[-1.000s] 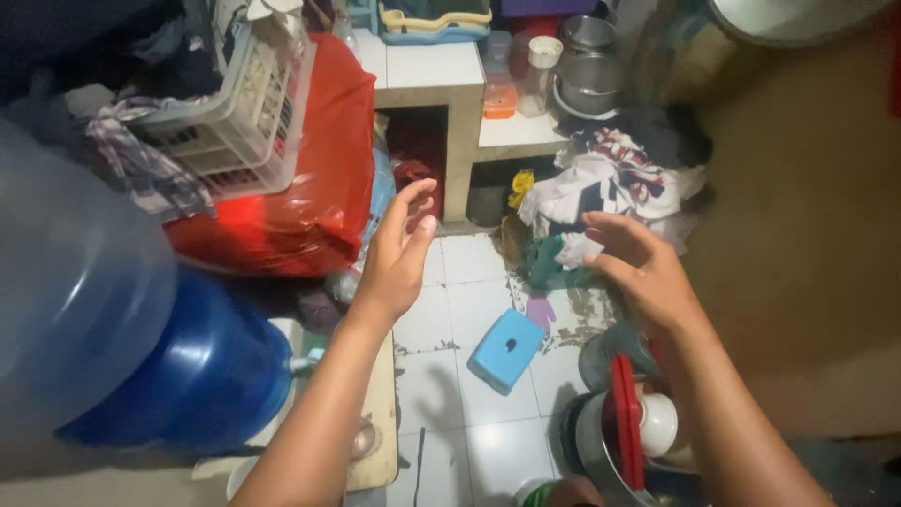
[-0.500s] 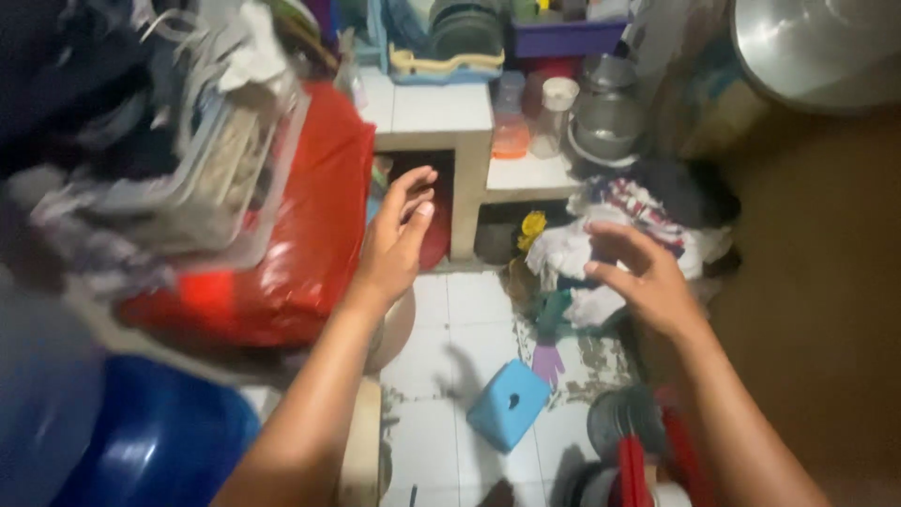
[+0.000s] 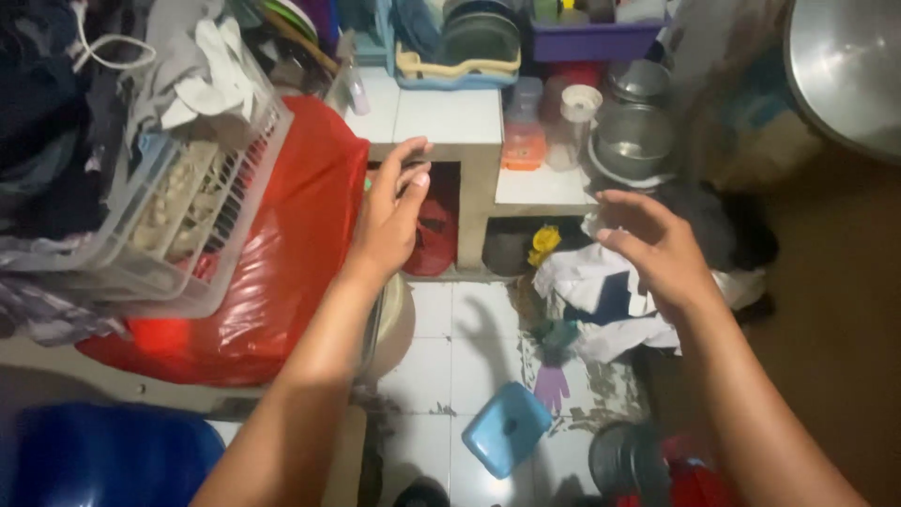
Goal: Clean the shelf and other surfaces using a cloth and spray bottle
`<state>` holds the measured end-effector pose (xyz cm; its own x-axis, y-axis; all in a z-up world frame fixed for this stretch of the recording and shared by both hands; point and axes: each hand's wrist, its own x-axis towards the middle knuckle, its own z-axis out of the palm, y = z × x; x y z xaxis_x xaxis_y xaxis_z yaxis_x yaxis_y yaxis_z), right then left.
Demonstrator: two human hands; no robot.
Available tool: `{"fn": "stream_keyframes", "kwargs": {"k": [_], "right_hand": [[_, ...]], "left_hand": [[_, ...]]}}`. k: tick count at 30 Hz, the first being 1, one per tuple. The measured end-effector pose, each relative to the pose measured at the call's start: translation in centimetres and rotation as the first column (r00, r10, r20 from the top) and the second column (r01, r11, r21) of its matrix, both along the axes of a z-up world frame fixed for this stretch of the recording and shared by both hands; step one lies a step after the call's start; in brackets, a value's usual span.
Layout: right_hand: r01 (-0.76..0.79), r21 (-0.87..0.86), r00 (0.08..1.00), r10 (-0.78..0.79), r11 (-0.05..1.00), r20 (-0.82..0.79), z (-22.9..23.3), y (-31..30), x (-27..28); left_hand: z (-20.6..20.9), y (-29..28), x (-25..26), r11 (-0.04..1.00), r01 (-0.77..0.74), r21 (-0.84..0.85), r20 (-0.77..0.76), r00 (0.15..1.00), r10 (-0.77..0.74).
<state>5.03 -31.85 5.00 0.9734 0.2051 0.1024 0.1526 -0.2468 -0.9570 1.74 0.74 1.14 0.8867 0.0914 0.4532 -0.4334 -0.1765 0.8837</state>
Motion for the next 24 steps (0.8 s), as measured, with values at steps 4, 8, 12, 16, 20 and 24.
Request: {"fn": "stream_keyframes", "kwargs": {"k": [4,8,12,16,20,24], "right_hand": [[-0.005,0.003,1.000,0.005,1.000,0.013,-0.8,0.1,2.2],[-0.030,-0.011,0.999,0.030,0.999,0.035,-1.4,0.7,5.2],[-0.036,-0.024,0.999,0.036,0.999,0.011,-0.4,2.1,7.2],[-0.026,-0.032,0.999,0.025,0.999,-0.033,-1.4,3.9,10.3],[-0.016,-0.051,0.999,0.013,0.999,-0.043,-3.2,5.5,15.4],[-0.074,-0.065,0.996,0.071,0.995,-0.048,-4.5,7.8,20.6]], "left_hand": [[0.8,0.2,1.6,0.999,-0.029,0.038,0.021,0.999,0.028],[0.8,1.1,4.1,0.999,-0.042,0.029,0.038,0.998,0.041],[0.4,1.8,6.3,0.997,-0.064,0.038,0.009,0.998,0.064],[-0.3,3.0,9.0,0.998,-0.057,0.028,-0.050,0.997,0.058],[-1.1,4.9,13.8,0.999,-0.038,0.018,-0.073,0.997,0.039],[-2.2,7.1,19.6,0.999,-0.007,-0.032,-0.136,0.991,0.002]]}}
